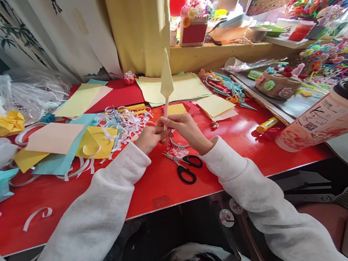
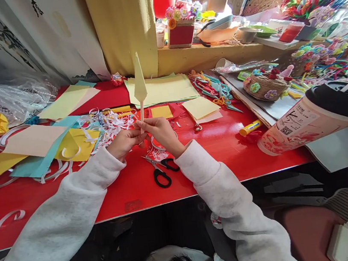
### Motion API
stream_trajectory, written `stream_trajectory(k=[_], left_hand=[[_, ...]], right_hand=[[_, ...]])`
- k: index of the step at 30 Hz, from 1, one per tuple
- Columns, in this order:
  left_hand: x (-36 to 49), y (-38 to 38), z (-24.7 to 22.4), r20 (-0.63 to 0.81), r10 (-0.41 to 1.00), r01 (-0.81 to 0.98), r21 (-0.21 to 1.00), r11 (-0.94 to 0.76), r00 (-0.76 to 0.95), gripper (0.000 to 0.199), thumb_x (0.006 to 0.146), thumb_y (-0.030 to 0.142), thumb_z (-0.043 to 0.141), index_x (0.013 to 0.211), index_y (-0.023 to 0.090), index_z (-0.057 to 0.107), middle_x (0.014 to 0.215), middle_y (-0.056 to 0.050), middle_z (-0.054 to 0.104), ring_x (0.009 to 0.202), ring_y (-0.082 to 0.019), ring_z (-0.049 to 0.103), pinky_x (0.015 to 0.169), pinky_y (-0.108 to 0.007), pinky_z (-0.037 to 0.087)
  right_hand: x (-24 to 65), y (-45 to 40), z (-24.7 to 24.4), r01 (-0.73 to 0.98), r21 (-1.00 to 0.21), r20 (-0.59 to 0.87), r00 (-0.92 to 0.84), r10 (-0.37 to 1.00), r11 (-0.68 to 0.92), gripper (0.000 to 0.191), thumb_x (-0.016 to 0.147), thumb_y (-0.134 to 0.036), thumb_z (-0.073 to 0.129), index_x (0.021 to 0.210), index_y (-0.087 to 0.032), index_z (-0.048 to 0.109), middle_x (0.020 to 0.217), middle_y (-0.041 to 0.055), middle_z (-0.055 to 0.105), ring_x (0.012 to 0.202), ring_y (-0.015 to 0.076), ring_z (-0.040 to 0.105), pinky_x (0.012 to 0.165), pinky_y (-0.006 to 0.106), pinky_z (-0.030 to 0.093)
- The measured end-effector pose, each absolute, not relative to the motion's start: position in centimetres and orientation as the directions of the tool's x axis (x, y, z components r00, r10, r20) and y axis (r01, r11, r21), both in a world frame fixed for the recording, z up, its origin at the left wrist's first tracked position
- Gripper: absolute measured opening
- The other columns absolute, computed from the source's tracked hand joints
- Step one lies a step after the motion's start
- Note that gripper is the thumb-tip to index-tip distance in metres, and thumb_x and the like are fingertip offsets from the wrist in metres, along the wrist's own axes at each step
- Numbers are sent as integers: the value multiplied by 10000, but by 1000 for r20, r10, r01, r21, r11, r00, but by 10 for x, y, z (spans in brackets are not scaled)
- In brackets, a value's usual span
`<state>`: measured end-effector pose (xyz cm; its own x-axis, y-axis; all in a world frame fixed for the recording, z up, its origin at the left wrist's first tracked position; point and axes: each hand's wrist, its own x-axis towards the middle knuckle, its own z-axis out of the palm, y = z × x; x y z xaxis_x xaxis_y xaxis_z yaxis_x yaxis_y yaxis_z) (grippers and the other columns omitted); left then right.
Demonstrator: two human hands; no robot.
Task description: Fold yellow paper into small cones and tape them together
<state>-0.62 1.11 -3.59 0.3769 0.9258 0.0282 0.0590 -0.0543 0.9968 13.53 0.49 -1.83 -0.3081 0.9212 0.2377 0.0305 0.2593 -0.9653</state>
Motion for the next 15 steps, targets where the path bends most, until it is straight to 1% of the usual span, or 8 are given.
stream_trajectory(k=[2,4,8,10,12,15], left_hand=[[-7,12,-36,30,921,50,997,-53,389,318,585,456,716,624,145,661,526,7,562,524,-102,503,604,-275,429],[-6,13,-36,32,923,33,998,-49,383,327,573,449,725,605,133,647,528,8,565,536,-96,503,613,-271,433],[-5,11,-32,34,927,45,997,-54,374,330,566,437,728,606,121,643,563,-4,588,569,-106,524,643,-286,445],[-5,10,-30,22,915,63,997,-51,402,317,544,411,748,625,119,652,591,-9,609,602,-119,548,670,-295,451],[-5,8,-29,3,907,66,997,-34,421,311,531,397,759,624,119,655,604,-9,622,614,-121,560,683,-294,457],[-5,9,-30,-36,909,37,999,22,416,321,516,408,767,594,120,649,586,-10,625,576,-113,560,661,-292,467]], right_hand=[[136,6,-19,111,-941,282,-259,924,319,426,775,-530,505,702,-130,632,559,7,564,517,93,505,498,221,383],[139,9,-20,179,-922,296,-244,924,343,441,767,-528,514,634,-120,617,544,8,559,528,91,501,506,215,378],[145,13,-18,185,-938,199,-407,892,293,424,750,-512,548,666,-108,642,557,25,602,545,104,532,535,222,408],[147,13,-17,196,-935,188,-437,880,297,430,766,-511,528,666,-109,644,581,34,619,545,103,534,532,223,406],[147,12,-16,246,-913,206,-411,888,326,444,786,-508,499,639,-112,636,571,30,609,532,99,515,509,218,379],[145,10,-16,348,-849,272,-359,893,398,429,806,-465,493,595,-113,616,531,8,563,523,89,473,493,212,326]])
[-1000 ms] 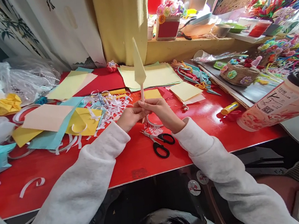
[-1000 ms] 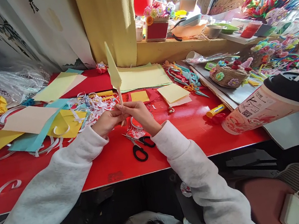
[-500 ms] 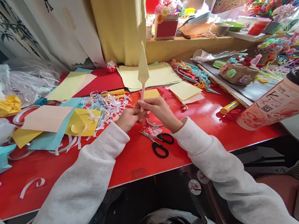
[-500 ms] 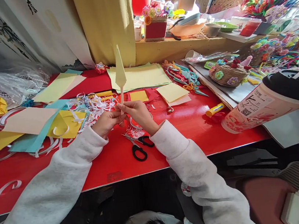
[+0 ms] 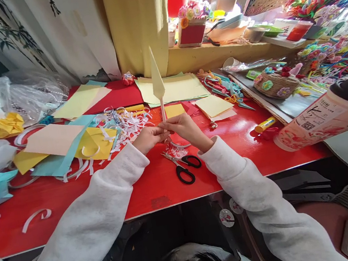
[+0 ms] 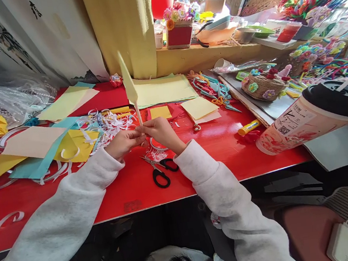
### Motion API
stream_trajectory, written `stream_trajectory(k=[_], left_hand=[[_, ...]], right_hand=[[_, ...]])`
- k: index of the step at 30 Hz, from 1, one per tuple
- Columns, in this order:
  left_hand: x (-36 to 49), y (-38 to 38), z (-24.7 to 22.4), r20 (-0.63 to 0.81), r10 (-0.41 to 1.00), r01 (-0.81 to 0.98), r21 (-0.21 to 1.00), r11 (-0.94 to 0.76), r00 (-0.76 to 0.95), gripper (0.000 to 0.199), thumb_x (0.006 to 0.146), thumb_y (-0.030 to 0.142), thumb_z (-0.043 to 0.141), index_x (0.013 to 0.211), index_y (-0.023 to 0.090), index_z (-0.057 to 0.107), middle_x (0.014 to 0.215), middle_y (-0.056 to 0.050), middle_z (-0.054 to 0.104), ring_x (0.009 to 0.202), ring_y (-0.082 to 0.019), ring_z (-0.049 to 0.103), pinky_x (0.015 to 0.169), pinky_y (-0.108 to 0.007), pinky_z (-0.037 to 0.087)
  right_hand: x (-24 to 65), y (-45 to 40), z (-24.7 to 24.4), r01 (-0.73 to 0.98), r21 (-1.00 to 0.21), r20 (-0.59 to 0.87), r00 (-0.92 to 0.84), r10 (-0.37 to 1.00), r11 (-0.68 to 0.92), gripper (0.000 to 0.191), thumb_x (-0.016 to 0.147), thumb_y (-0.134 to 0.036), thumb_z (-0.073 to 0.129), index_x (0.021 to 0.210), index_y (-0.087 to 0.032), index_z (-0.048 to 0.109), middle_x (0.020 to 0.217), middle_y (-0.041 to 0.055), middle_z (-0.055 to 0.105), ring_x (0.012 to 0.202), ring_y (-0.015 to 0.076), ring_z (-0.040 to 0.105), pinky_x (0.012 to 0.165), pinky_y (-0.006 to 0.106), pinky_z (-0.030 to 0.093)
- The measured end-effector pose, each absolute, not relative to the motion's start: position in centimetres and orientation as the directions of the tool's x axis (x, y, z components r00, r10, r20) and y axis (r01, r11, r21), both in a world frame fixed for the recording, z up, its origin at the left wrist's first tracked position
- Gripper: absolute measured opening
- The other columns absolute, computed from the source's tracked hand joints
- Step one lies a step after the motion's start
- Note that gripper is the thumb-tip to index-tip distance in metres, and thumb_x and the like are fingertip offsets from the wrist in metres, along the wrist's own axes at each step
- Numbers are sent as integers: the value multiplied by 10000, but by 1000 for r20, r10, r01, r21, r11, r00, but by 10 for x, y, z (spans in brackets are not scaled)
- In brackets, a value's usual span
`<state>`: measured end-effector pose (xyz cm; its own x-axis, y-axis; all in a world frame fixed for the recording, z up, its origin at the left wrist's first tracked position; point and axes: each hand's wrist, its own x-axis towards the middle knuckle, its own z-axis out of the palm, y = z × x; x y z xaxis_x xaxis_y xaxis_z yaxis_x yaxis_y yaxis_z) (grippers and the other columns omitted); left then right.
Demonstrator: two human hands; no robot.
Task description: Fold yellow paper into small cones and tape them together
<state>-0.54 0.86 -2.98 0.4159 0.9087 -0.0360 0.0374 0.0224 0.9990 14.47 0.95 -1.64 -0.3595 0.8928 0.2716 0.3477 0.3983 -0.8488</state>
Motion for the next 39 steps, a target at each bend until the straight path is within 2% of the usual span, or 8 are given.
stream_trajectory(k=[6,14,24,26,30,32,35,39], left_hand=[[-5,11,-33,-48,924,-97,991,91,380,346,458,403,799,589,115,657,542,-12,608,542,-109,550,609,-284,455],[-3,7,-32,-83,910,-120,982,143,406,309,492,351,794,608,99,661,573,-19,605,570,-111,545,625,-290,441],[-2,9,-28,-33,916,-255,956,145,400,302,471,329,799,594,108,634,541,2,560,528,-93,509,580,-266,412],[-3,10,-28,-11,921,-227,968,108,389,291,512,343,777,631,116,641,564,-4,574,545,-98,514,606,-278,420],[-6,9,-26,93,925,36,993,-114,369,311,644,373,686,833,127,657,784,-51,644,720,-152,574,716,-315,435],[-7,8,-25,232,904,223,919,-324,358,415,674,373,664,1018,148,604,969,-68,637,851,-179,573,778,-322,429],[-7,7,-28,502,782,466,628,-623,369,545,698,335,653,1192,186,480,1113,-75,586,950,-194,542,848,-338,411],[-10,9,-36,667,587,595,260,-760,458,307,822,256,502,1117,181,542,1039,-86,597,954,-197,547,852,-321,409]], right_hand=[[140,8,-18,458,-768,372,-249,894,447,400,817,-403,505,544,-122,584,455,-27,464,473,63,349,470,211,265],[152,12,-14,223,-907,215,-484,848,357,342,802,-413,522,645,-125,621,603,15,595,572,95,498,575,219,382],[136,7,-22,605,-601,483,-246,840,522,311,865,-273,442,587,-155,520,506,-18,465,492,85,386,511,225,284],[137,10,-24,527,-677,460,-242,854,514,241,859,-268,449,674,-162,561,589,3,550,575,114,492,566,229,357],[141,16,-24,27,-952,289,-248,925,305,128,823,-244,494,889,-174,578,814,33,658,786,151,608,718,265,479],[143,18,-22,-185,-969,206,-244,948,163,108,808,-227,513,878,-172,573,829,34,666,772,144,625,747,279,500],[146,16,-17,-367,-930,125,-272,954,17,107,826,-196,482,848,-158,579,818,42,671,738,131,639,798,295,497],[148,13,-14,-384,-915,55,-420,906,-123,213,858,-160,401,913,-145,606,808,40,663,751,118,633,804,273,489]])
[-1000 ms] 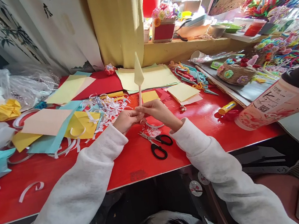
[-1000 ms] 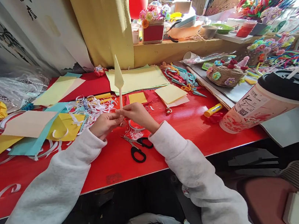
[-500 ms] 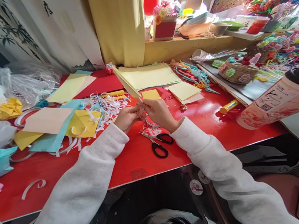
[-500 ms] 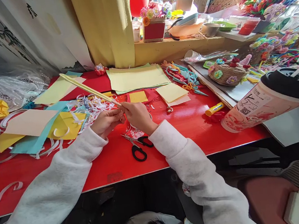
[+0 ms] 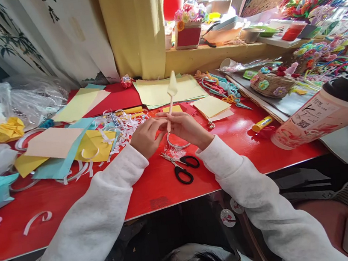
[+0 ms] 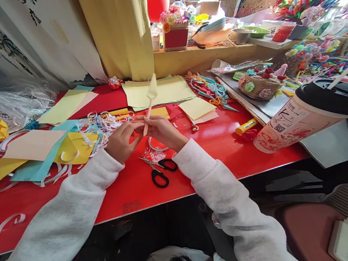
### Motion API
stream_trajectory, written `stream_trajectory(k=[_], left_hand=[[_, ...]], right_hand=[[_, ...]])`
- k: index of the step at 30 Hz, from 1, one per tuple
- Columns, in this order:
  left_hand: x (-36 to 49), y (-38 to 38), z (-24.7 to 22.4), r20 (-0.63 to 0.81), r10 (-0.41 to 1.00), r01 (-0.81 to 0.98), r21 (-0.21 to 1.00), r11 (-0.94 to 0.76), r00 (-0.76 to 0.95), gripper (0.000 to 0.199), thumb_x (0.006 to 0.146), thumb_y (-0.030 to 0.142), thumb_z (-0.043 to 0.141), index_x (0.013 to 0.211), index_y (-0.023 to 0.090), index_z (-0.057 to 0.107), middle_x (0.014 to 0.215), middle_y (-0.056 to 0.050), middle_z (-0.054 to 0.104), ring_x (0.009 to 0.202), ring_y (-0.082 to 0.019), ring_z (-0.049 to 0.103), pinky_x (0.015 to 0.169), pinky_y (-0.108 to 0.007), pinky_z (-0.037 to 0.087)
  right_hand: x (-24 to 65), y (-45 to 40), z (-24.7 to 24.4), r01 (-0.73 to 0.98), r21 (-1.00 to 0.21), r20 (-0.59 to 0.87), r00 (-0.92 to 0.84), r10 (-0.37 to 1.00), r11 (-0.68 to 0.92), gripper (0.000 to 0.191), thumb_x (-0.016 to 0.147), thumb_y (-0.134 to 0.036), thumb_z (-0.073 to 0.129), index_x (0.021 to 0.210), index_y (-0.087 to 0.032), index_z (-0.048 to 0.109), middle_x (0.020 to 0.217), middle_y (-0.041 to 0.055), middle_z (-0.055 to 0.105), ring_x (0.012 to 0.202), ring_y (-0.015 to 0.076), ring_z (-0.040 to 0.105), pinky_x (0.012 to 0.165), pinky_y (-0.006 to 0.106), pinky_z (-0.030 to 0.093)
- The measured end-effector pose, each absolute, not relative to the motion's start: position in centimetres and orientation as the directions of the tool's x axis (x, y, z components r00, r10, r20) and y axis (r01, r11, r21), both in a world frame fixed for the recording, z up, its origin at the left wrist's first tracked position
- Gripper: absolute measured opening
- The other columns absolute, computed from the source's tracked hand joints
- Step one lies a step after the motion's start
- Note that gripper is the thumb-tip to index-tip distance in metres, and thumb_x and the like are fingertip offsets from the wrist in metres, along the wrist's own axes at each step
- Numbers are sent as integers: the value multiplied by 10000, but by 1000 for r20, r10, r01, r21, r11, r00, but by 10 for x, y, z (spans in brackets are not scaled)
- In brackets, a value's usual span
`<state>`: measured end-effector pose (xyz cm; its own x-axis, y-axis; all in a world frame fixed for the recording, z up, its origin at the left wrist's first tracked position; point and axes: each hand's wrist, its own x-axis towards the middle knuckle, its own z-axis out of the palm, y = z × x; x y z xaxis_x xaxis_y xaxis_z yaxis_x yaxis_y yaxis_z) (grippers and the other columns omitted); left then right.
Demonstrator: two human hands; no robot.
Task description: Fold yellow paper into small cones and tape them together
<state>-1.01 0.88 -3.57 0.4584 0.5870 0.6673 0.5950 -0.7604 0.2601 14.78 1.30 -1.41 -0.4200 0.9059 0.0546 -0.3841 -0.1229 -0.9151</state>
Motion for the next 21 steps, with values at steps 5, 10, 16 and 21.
stream_trajectory(k=[5,10,16,21], left_hand=[[-16,9,-35,729,516,676,100,-730,450,247,851,276,462,1041,214,606,920,-68,608,862,-185,578,749,-279,414],[-17,7,-29,737,559,625,241,-743,380,197,850,276,467,939,230,636,851,-39,584,805,-159,563,707,-259,413],[-13,11,-25,721,671,476,536,-697,170,120,788,170,530,674,180,566,693,2,491,638,-112,464,598,-233,370],[-10,11,-27,549,827,225,796,-561,120,115,770,299,587,724,194,595,781,0,506,585,-88,419,550,-234,356]], right_hand=[[144,9,-13,-320,-932,15,-500,866,-168,302,901,-215,339,965,-134,624,751,33,639,751,111,612,774,257,494],[138,1,-10,-370,-922,101,-510,854,-112,255,892,-286,398,895,-169,624,829,27,645,835,119,611,818,291,495],[128,-1,-16,-220,-972,161,-381,910,80,223,819,-371,532,772,-169,613,841,25,651,831,129,628,812,293,508],[126,2,-21,-70,-985,172,-256,951,159,272,823,-417,510,762,-162,581,772,42,664,697,131,647,665,259,543]])
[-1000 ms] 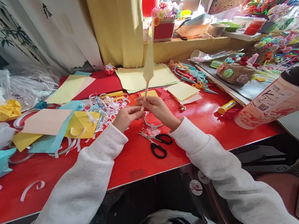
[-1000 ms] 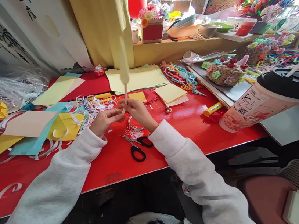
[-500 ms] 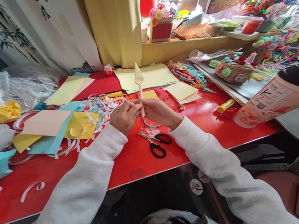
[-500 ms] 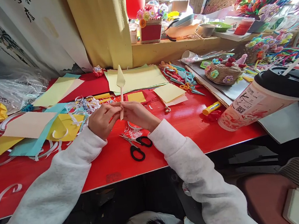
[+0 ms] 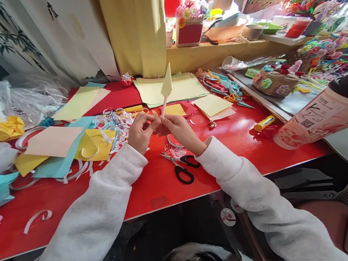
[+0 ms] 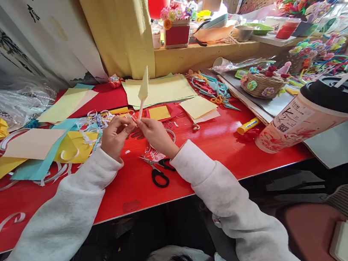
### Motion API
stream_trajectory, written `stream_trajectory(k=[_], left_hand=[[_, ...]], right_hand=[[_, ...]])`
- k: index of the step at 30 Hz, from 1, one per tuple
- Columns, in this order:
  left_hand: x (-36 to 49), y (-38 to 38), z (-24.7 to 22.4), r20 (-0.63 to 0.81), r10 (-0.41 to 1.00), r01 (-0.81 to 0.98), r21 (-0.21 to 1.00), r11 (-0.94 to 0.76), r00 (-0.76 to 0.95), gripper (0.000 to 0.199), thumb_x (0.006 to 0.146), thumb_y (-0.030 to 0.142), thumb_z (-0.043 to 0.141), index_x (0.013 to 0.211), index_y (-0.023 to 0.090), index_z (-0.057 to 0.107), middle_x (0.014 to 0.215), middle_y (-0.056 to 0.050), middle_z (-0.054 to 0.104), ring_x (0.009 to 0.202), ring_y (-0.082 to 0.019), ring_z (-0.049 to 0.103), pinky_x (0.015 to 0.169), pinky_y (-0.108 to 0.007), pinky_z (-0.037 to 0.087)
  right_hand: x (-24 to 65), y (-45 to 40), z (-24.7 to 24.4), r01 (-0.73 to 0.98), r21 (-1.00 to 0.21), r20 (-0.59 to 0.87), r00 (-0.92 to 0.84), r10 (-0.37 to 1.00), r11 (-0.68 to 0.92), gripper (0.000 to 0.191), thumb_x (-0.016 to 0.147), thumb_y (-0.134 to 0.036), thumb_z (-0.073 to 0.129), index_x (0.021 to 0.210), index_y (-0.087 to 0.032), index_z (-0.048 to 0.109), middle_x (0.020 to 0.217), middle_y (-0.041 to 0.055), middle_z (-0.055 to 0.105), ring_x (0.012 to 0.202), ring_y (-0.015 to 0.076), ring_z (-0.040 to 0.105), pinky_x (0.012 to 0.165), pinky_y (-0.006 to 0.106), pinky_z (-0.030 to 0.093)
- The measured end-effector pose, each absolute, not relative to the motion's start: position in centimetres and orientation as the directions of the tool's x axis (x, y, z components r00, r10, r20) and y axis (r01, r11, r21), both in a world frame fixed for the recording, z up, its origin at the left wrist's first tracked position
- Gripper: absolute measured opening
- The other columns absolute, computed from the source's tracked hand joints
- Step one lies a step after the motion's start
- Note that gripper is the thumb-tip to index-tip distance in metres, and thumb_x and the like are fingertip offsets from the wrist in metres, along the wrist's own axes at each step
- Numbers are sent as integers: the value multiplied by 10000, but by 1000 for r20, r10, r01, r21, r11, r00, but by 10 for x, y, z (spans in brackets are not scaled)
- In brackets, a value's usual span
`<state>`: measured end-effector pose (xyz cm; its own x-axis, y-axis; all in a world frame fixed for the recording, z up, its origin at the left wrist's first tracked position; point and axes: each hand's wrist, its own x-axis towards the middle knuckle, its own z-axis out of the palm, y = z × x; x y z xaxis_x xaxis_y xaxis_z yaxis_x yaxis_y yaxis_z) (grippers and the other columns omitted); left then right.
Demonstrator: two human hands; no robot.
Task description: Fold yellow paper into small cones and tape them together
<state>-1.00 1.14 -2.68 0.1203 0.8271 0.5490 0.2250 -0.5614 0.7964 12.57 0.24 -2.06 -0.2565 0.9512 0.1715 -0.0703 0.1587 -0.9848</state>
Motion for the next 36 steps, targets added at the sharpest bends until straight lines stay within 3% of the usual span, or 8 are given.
stream_trajectory(k=[6,9,12,16,21,26,31,36], left_hand=[[-8,8,-23,366,918,-62,930,-361,149,204,726,377,634,795,185,644,703,-4,566,508,-72,420,464,-211,345],[-9,10,-21,350,927,-155,931,-329,135,344,657,358,704,945,191,618,886,-33,608,629,-88,495,509,-194,388],[-10,11,-20,372,919,-154,923,-352,133,381,616,342,738,943,187,618,996,-40,596,706,-88,506,588,-188,421],[-10,10,-20,387,903,-116,922,-370,186,388,603,362,745,929,191,624,936,-32,606,799,-122,538,710,-236,450],[-11,9,-19,499,834,-16,860,-510,233,215,684,391,677,691,177,661,830,-42,616,891,-165,560,865,-315,420],[-12,7,-16,496,828,46,851,-524,263,297,652,390,703,893,220,675,990,-48,578,937,-174,546,767,-280,463],[-12,7,-16,561,800,93,803,-588,212,126,728,311,648,715,192,685,850,-39,613,875,-156,553,810,-291,439],[-9,8,-23,455,861,28,881,-473,226,181,747,355,608,676,188,620,758,-20,586,625,-114,494,568,-259,402]], right_hand=[[128,1,-18,-148,-989,36,-346,938,-17,270,872,-364,453,780,-141,572,718,63,685,620,117,650,641,248,545],[130,2,-18,-214,-975,19,-318,948,-52,256,870,-350,460,805,-134,578,744,72,694,632,120,657,663,260,544],[133,3,-18,-268,-960,17,-321,947,-74,236,859,-333,476,804,-134,590,789,80,698,655,127,662,674,267,543],[134,2,-18,-316,-946,25,-296,955,-73,217,852,-317,480,775,-143,585,792,68,697,680,123,663,703,267,538],[134,2,-17,-267,-960,-4,-289,957,-85,235,854,-318,470,799,-129,598,750,70,689,685,133,667,680,268,535],[137,2,-16,-299,-951,11,-302,953,-84,226,854,-303,462,832,-139,615,781,58,687,680,110,654,702,255,532],[135,0,-13,-240,-968,9,-338,941,-76,259,864,-318,449,814,-125,614,776,73,688,668,129,664,679,265,540],[131,4,-16,-25,-991,135,-277,951,133,302,856,-391,459,714,-147,567,656,44,665,581,121,647,586,230,537]])
